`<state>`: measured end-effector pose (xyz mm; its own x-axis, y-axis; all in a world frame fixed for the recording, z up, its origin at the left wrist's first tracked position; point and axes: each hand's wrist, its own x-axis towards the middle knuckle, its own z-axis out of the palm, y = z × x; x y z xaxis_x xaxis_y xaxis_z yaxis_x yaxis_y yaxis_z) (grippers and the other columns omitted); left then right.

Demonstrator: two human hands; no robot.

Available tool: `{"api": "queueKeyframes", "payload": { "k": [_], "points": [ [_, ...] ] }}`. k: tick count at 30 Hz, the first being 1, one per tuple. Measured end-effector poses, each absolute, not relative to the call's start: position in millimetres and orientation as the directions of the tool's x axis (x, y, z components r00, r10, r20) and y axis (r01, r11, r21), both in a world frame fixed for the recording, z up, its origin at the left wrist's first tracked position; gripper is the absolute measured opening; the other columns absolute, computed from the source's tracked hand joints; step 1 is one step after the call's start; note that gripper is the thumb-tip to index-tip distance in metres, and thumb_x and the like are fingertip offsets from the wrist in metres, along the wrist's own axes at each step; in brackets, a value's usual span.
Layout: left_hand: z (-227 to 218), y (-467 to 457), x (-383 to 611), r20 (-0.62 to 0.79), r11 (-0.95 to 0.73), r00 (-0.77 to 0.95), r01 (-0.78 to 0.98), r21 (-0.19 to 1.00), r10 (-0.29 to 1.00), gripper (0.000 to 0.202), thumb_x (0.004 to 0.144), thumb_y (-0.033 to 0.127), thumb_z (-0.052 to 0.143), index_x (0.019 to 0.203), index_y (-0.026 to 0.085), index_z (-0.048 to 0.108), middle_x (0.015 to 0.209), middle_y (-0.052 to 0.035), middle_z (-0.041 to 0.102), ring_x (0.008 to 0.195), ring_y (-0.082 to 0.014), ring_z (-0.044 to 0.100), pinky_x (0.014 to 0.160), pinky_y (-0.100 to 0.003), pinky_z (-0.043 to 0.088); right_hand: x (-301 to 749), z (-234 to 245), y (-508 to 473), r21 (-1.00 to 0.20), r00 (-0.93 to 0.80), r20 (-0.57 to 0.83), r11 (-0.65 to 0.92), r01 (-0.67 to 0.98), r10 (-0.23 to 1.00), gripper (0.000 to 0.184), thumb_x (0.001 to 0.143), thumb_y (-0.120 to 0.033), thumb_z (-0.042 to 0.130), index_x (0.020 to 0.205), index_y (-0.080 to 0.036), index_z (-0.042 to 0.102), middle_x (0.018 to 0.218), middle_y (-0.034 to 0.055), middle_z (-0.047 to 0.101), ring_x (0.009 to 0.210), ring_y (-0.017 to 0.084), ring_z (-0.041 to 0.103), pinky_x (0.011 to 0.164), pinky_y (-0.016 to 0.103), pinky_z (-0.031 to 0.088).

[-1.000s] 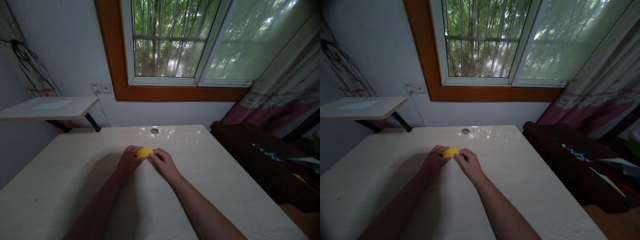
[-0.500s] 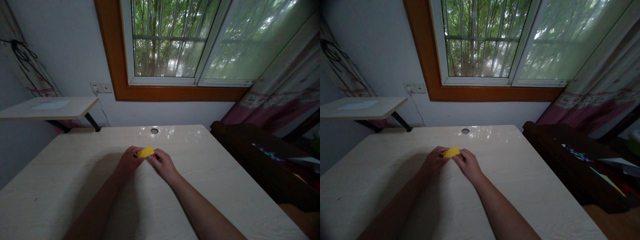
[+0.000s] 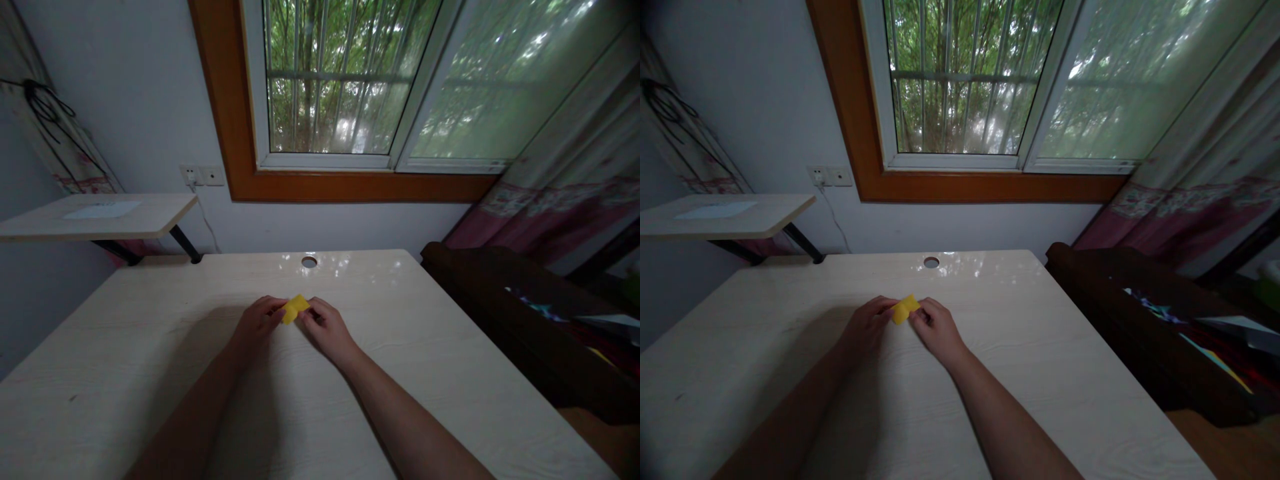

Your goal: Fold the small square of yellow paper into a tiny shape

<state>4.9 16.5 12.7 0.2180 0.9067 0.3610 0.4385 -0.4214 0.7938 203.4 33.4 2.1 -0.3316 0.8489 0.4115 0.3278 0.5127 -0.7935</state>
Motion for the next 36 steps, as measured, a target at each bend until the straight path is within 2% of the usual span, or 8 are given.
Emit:
{"api": "queueKeyframes", "payload": {
  "k": [5, 10, 13, 17, 22, 27, 31, 36],
  "points": [
    [12, 16, 5, 0.359, -0.421, 0.219, 0.45, 0.788, 0.907, 0.032, 0.095, 0.039, 0.043, 0.094, 0.019, 0.069, 0.086, -0.0047, 0.066, 0.08, -0.0174, 0.061, 0.075, -0.028, 0.047, 203, 1, 33, -0.776, -0.344, 0.414, 0.525, 0.351, 0.843, 0.014, 0.089, -0.022, 0.051, 0.078, -0.02, 0.059, 0.073, 0.0001, 0.054, 0.068, 0.015, 0.052, 0.062, 0.025, 0.038],
    [13, 16, 5, 0.31, -0.343, 0.149, 0.469, 0.814, 0.939, 0.033, 0.093, 0.039, 0.044, 0.082, 0.017, 0.066, 0.079, -0.0029, 0.064, 0.073, -0.0162, 0.058, 0.067, -0.026, 0.045, 202, 0, 32, -0.735, -0.407, 0.411, 0.56, 0.382, 0.816, 0.012, 0.088, -0.019, 0.051, 0.079, -0.02, 0.058, 0.073, 0.0003, 0.054, 0.068, 0.015, 0.051, 0.063, 0.025, 0.038],
    [11, 18, 4, 0.253, -0.272, 0.103, 0.426, 0.863, 0.962, 0.033, 0.09, 0.042, 0.048, 0.081, 0.016, 0.066, 0.077, -0.0026, 0.065, 0.07, -0.0164, 0.058, 0.063, -0.025, 0.045, 201, 0, 32, -0.736, -0.409, 0.405, 0.557, 0.385, 0.818, 0.014, 0.088, -0.018, 0.051, 0.074, -0.02, 0.055, 0.072, -0.0002, 0.053, 0.067, 0.014, 0.051, 0.062, 0.025, 0.038],
    [6, 20, 1, 0.178, -0.191, 0.069, 0.33, 0.924, 0.982, 0.029, 0.085, 0.042, 0.053, 0.086, 0.016, 0.066, 0.077, -0.0019, 0.065, 0.071, -0.0161, 0.058, 0.063, -0.024, 0.046, 202, 1, 32, -0.783, -0.35, 0.394, 0.51, 0.357, 0.85, 0.013, 0.087, -0.019, 0.052, 0.075, -0.019, 0.056, 0.072, -0.0006, 0.053, 0.068, 0.014, 0.051, 0.062, 0.025, 0.038],
    [3, 22, -1, 0.128, -0.143, 0.091, 0.196, 0.97, 0.988, 0.022, 0.081, 0.038, 0.06, 0.082, 0.016, 0.062, 0.075, 0.0003, 0.062, 0.069, -0.0137, 0.056, 0.063, -0.023, 0.044, 203, -2, 33, -0.853, -0.264, 0.359, 0.43, 0.296, 0.895, 0.01, 0.088, -0.023, 0.053, 0.081, -0.019, 0.06, 0.074, -0.0002, 0.055, 0.069, 0.014, 0.052, 0.063, 0.025, 0.04],
    [4, 23, -1, 0.105, -0.117, 0.091, 0.142, 0.983, 0.99, 0.019, 0.079, 0.035, 0.063, 0.083, 0.016, 0.061, 0.071, 0.0018, 0.061, 0.065, -0.0123, 0.054, 0.059, -0.021, 0.042, 202, -5, 32, -0.921, -0.215, 0.308, 0.347, 0.175, 0.927, 0.007, 0.088, -0.026, 0.056, 0.091, -0.02, 0.054, 0.068, -0.0038, 0.05, 0.061, 0.012, 0.048, 0.057, 0.023, 0.039],
    [5, 23, -1, 0.073, -0.081, 0.096, 0.081, 0.993, 0.993, 0.021, 0.079, 0.035, 0.064, 0.088, 0.017, 0.061, 0.075, 0.0006, 0.065, 0.07, -0.0149, 0.059, 0.063, -0.023, 0.045, 201, -2, 29, -0.89, -0.25, 0.373, 0.421, 0.175, 0.893, 0.005, 0.09, -0.023, 0.052, 0.093, -0.021, 0.056, 0.075, -0.0006, 0.055, 0.068, 0.014, 0.054, 0.062, 0.025, 0.043],
    [8, 23, -1, 0.072, -0.079, 0.09, 0.073, 0.994, 0.993, 0.023, 0.079, 0.035, 0.064, 0.091, 0.017, 0.06, 0.076, 0.0003, 0.065, 0.071, -0.0156, 0.06, 0.064, -0.024, 0.045, 203, 3, 29, -0.784, -0.351, 0.518, 0.597, 0.17, 0.78, 0.027, 0.09, -0.011, 0.044, 0.1, -0.022, 0.067, 0.096, 0.0055, 0.062, 0.088, 0.017, 0.059, 0.08, 0.031, 0.046]
  ]
}}
